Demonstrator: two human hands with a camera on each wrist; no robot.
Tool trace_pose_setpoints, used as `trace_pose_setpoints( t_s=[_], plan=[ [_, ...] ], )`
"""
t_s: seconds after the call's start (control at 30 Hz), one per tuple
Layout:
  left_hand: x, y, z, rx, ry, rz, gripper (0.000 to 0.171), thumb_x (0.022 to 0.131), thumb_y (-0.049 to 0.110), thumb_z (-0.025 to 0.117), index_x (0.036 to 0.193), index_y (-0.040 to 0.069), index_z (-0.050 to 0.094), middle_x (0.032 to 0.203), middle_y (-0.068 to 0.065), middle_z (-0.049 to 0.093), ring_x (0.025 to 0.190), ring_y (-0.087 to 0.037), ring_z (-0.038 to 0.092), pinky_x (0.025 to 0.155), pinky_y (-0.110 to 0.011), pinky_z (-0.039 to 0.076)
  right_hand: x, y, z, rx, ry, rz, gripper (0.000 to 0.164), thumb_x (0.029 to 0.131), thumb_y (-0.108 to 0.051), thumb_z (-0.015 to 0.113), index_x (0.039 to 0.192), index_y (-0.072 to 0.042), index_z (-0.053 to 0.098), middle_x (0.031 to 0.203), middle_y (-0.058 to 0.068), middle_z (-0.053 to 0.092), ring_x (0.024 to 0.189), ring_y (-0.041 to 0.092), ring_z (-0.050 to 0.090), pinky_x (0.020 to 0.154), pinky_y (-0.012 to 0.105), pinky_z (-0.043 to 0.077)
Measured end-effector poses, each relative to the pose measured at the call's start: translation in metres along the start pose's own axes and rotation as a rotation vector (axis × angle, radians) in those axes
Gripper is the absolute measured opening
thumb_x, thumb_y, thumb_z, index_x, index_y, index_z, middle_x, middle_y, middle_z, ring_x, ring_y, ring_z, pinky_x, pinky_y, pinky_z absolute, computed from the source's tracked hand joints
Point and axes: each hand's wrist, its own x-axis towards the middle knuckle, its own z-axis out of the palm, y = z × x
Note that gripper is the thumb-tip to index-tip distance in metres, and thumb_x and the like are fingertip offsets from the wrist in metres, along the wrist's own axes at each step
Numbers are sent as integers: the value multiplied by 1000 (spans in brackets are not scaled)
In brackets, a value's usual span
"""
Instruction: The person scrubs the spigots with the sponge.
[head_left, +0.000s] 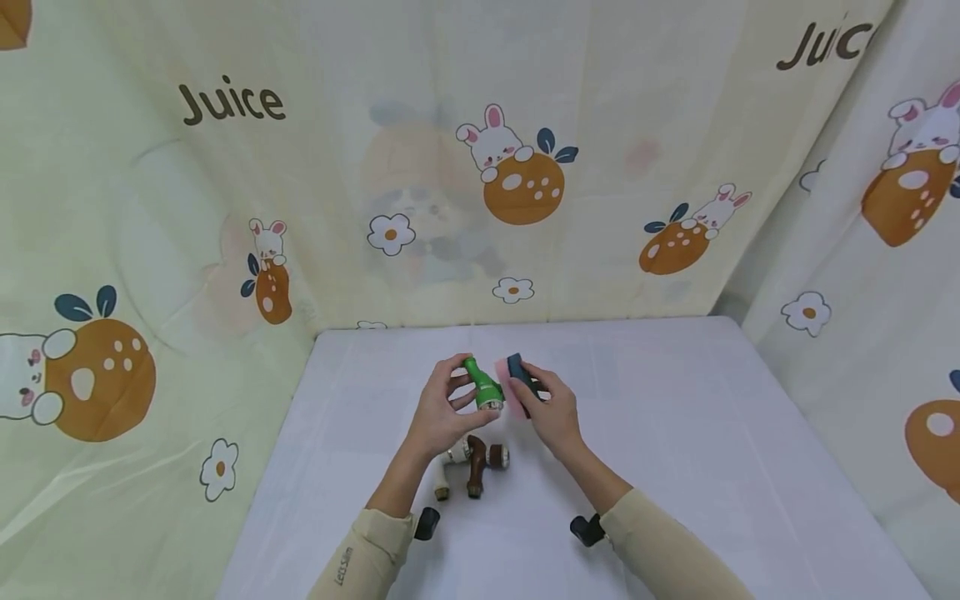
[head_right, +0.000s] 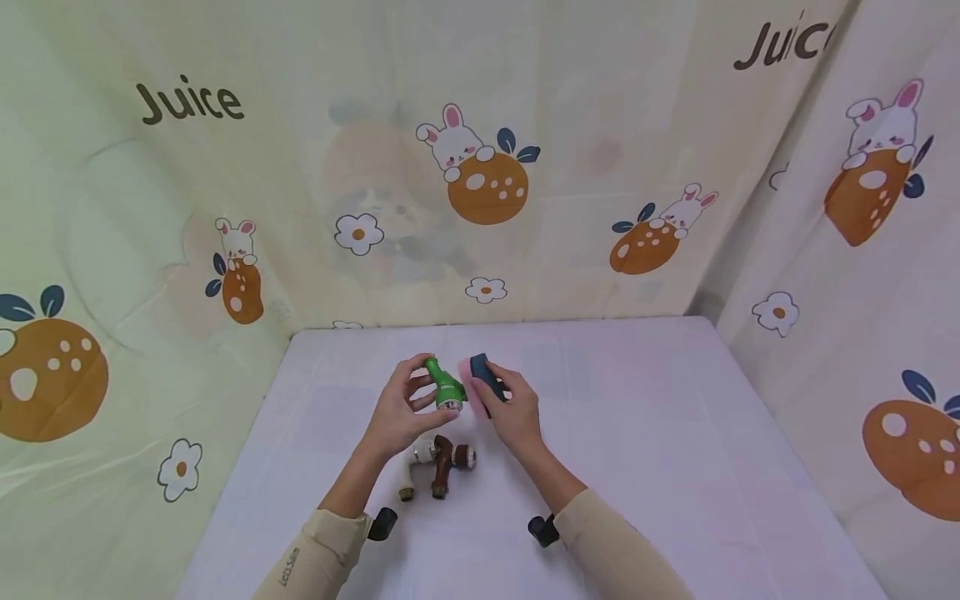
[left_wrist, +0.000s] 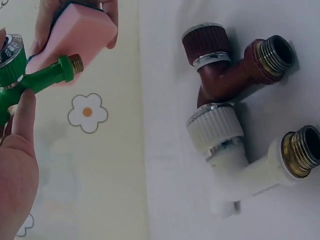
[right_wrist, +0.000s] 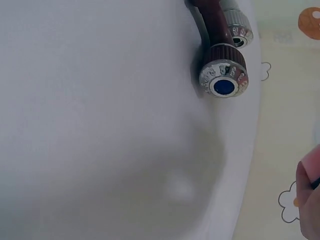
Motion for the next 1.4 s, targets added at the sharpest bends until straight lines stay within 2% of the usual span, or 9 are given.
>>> trace_pose_setpoints(
  t_s=[0.13, 0.27, 0.43, 0.57, 0.63, 0.87, 1.03, 1.13, 1.4],
  plan=[
    [0, -7, -2, -47, 52, -34, 95, 78, 9, 92, 155, 24, 38, 147, -8, 46, 134, -30, 59, 102, -34, 56, -6, 0, 1, 42, 26, -12, 53, 96, -48, 72, 141, -21, 63, 131, 5, 66, 114, 21, 60, 81, 23, 56],
    [0, -10, -6, -129, 91, -49, 98, 81, 6, 88, 161, 24, 32, 150, -12, 42, 133, -32, 59, 101, -34, 57, -13, -6, 5, 44, 43, -143, 48, 98, -32, 73, 142, -16, 61, 129, 6, 67, 108, 22, 62, 84, 27, 54],
    [-1, -11, -9, -229, 64, -81, 89, 85, 1, 83, 158, 19, 35, 155, -14, 37, 132, -34, 60, 95, -33, 60, -21, -15, 10, 1, 20, -327, 47, 96, -12, 73, 142, -10, 60, 130, 12, 66, 106, 27, 63, 85, 32, 54],
    [-3, -11, -11, -280, 45, -108, 87, 85, 3, 83, 157, 18, 37, 158, -12, 35, 129, -37, 63, 94, -32, 60, -25, -23, 14, 11, 14, -415, 47, 93, -2, 71, 139, -1, 60, 127, 20, 65, 107, 34, 63, 88, 38, 55],
    [-3, -12, -11, -294, 49, -107, 86, 86, 5, 84, 157, 17, 37, 160, -12, 34, 130, -36, 62, 95, -31, 60, -26, -28, 15, 24, 17, -439, 46, 93, -1, 71, 137, -1, 61, 126, 19, 66, 107, 33, 62, 88, 40, 55],
    [2, -19, -13, -351, 116, -111, 77, 89, 7, 79, 155, 17, 42, 155, -15, 38, 129, -24, 64, 98, -28, 58, -27, -22, 19, 2, -1, -515, 51, 93, -12, 74, 142, -12, 60, 133, 9, 65, 114, 20, 62, 92, 26, 55],
    [6, -21, -17, -420, 170, -121, 67, 90, 0, 76, 150, 12, 49, 149, -14, 43, 119, -15, 69, 98, -25, 57, -27, -27, 23, -75, -24, -539, 56, 93, -14, 76, 146, -12, 58, 139, 9, 60, 124, 24, 61, 97, 35, 60],
    [5, -19, -18, -437, 185, -118, 68, 88, -3, 75, 150, 11, 49, 148, -13, 44, 119, -16, 68, 96, -26, 59, -26, -32, 25, -120, -29, -527, 54, 95, -16, 76, 146, -11, 59, 139, 11, 59, 124, 27, 61, 94, 44, 61],
    [3, -19, -24, -414, 170, -115, 78, 84, 2, 83, 153, 16, 48, 153, -15, 39, 125, -22, 65, 94, -28, 60, -24, -40, 26, -220, -56, -383, 49, 99, -31, 72, 143, -11, 63, 136, 12, 61, 121, 29, 61, 92, 49, 61]
  ],
)
